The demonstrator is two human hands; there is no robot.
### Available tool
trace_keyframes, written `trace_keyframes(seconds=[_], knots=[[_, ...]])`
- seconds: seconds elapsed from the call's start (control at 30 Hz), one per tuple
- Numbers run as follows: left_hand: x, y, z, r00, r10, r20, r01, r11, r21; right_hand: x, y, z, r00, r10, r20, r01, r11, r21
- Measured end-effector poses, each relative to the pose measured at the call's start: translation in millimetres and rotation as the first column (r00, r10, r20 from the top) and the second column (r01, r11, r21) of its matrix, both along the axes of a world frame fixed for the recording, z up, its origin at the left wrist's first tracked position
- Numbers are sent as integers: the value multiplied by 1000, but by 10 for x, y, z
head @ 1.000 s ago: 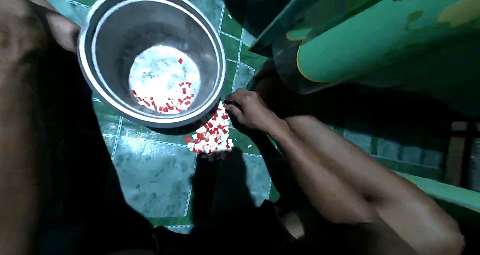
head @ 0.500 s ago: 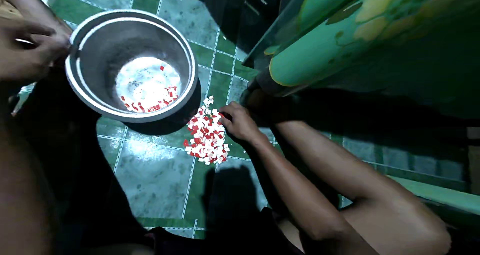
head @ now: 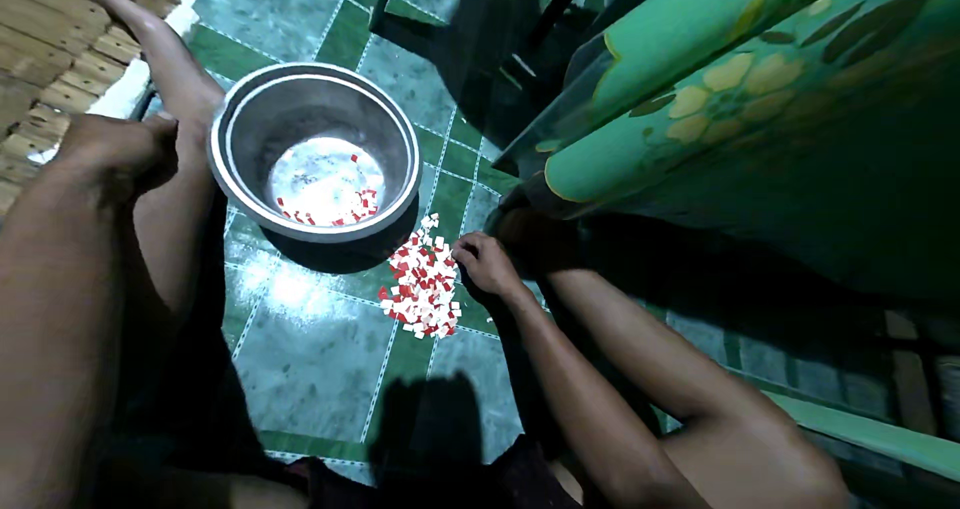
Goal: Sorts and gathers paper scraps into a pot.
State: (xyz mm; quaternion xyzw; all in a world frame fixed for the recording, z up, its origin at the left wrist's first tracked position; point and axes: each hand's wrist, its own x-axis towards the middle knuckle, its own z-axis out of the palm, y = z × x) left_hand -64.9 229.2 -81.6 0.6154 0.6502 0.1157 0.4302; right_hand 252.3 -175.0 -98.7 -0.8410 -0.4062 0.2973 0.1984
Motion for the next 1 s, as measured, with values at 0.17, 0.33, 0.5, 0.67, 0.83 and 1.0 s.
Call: trace_keyframes(seconds=[0.17, 0.33, 0.5, 0.67, 0.83, 1.0], knots=[[-123, 46, 9, 975, 64, 212, -32, 988, -153, 27, 27, 46, 992, -72, -105, 77, 996, 37], [-82, 72, -45, 990, -16, 141, 30, 994, -101, -27, 53, 109, 979, -134, -153, 144, 988, 58], [-12, -22, 88, 988, -8, 157, 28, 992, -122, -112, 149, 322, 986, -96, -135, 111, 988, 105], [-23, 12, 51, 986, 48, 157, -23, 987, -158, -327, 489, 990, 981, 66, -183, 16, 912, 411], [-6, 99, -89, 980, 0, 199, 21, 994, -107, -446, 998, 1278, 928, 229, -294, -6, 798, 603], [24, 57, -25, 984, 41, 176, -21, 994, -111, -380, 920, 964, 993, 21, -117, 41, 862, 505]])
